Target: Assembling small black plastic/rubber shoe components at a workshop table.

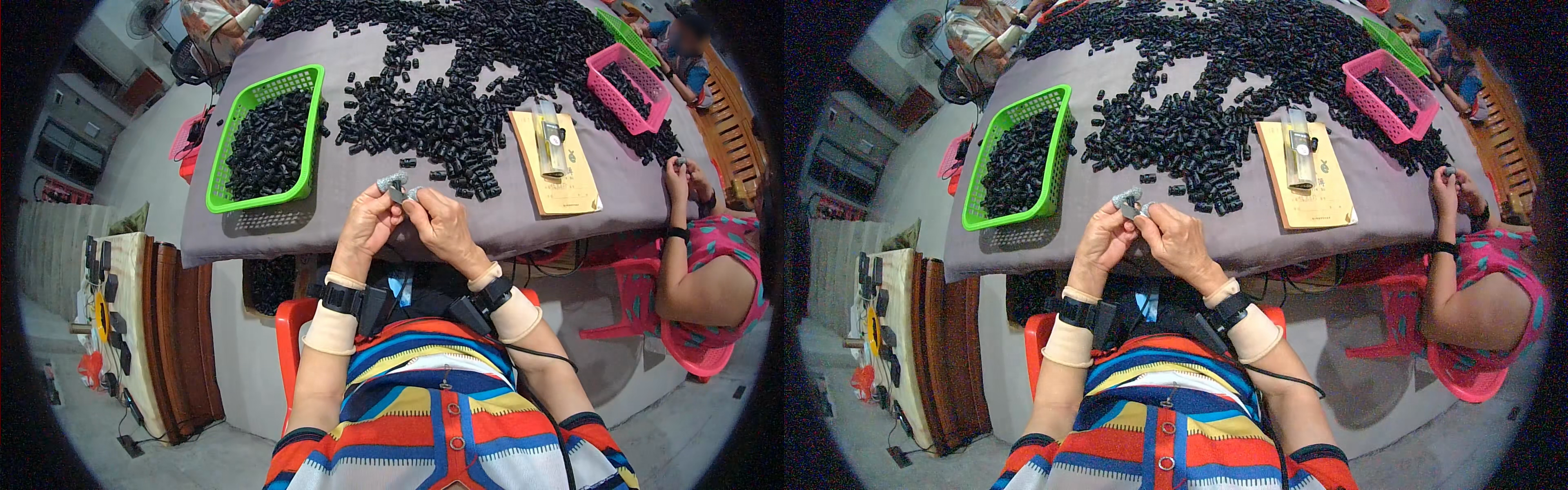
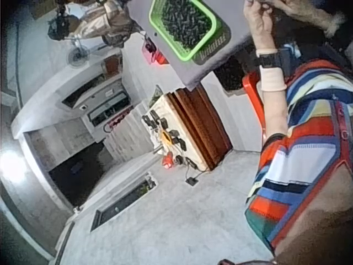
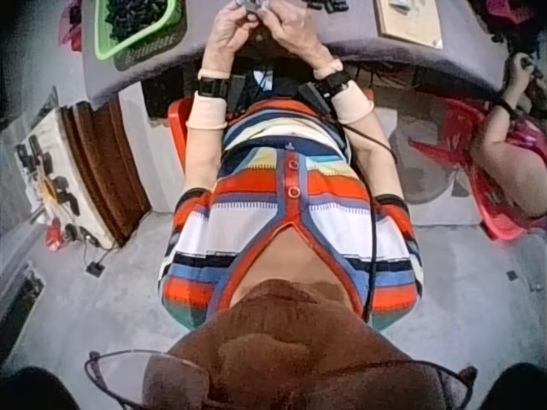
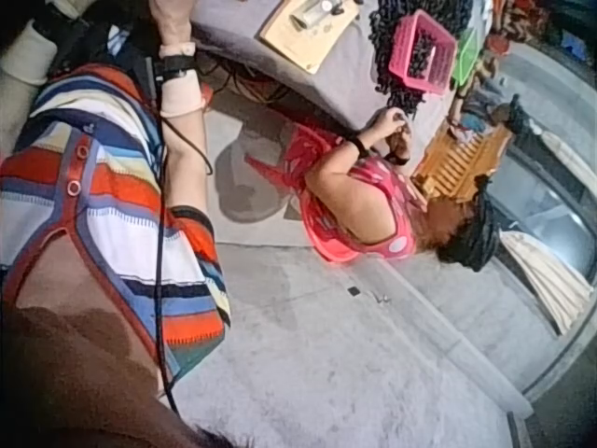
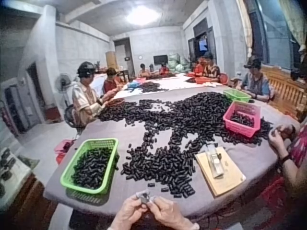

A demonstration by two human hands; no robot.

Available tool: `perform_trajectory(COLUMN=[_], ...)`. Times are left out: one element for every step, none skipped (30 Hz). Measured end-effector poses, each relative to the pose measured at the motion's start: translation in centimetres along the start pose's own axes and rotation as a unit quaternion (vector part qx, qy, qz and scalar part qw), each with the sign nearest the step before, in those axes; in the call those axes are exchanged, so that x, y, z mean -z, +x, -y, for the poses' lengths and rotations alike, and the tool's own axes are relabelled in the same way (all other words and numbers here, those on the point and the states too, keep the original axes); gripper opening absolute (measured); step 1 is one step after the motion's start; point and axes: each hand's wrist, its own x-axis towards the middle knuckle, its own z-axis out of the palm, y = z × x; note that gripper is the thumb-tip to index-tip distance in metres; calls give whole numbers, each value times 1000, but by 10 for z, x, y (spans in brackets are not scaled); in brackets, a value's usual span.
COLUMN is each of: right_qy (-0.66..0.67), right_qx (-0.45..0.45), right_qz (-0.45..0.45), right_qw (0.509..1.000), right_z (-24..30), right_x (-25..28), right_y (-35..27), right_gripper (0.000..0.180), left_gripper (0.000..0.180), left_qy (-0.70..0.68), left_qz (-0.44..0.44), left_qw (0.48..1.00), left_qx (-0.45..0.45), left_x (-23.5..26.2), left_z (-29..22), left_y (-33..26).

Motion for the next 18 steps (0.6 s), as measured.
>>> perform_trajectory(right_qy=[-1,-1,-5,-8,-8,-12,-16,-16,-15,-14,-14,-19,-23,-24,-31,-39,-32,-25], right_qx=[-2,-2,-3,-4,-5,-8,-11,-12,-9,-6,-6,0,5,5,5,4,-3,-11], right_qz=[2,2,2,3,3,5,8,8,4,0,0,-6,-12,-12,-7,-2,2,7], right_qw=[1000,1000,1000,1000,1000,1000,1000,1000,1000,1000,1000,1000,1000,1000,999,999,999,1000], right_z=[0,1,2,3,3,3,3,3,3,4,3,1,0,-2,-2,-2,-1,2], right_x=[0,0,1,1,0,0,0,0,0,0,-1,-3,-3,-4,-4,-5,-4,-3], right_y=[0,0,1,1,1,0,0,1,1,1,1,1,1,1,1,1,1,1], right_gripper=[16,16,16,17,17,17,18,18,18,18,18,19,20,20,20,21,20,19], left_gripper=[21,21,21,21,21,23,26,26,26,26,26,26,26,26,26,26,24,22], left_qy=[0,0,0,-1,-1,3,8,8,6,4,4,3,3,3,1,0,2,4], left_qz=[1,1,2,2,2,8,13,14,15,15,15,18,20,21,20,19,15,13], left_qw=[1000,1000,1000,1000,1000,1000,1000,1000,1000,1000,1000,1000,1000,1000,1000,1000,1000,1000], left_qx=[-1,-1,0,1,1,2,2,3,3,3,3,6,8,8,6,4,3,2], left_x=[0,0,2,3,4,4,5,5,5,5,5,3,2,3,4,5,6,6], left_z=[0,0,0,0,0,1,1,1,1,1,0,-1,-1,-1,0,0,0,0], left_y=[0,0,0,0,0,1,1,1,1,1,0,-1,-1,0,0,0,0,1])
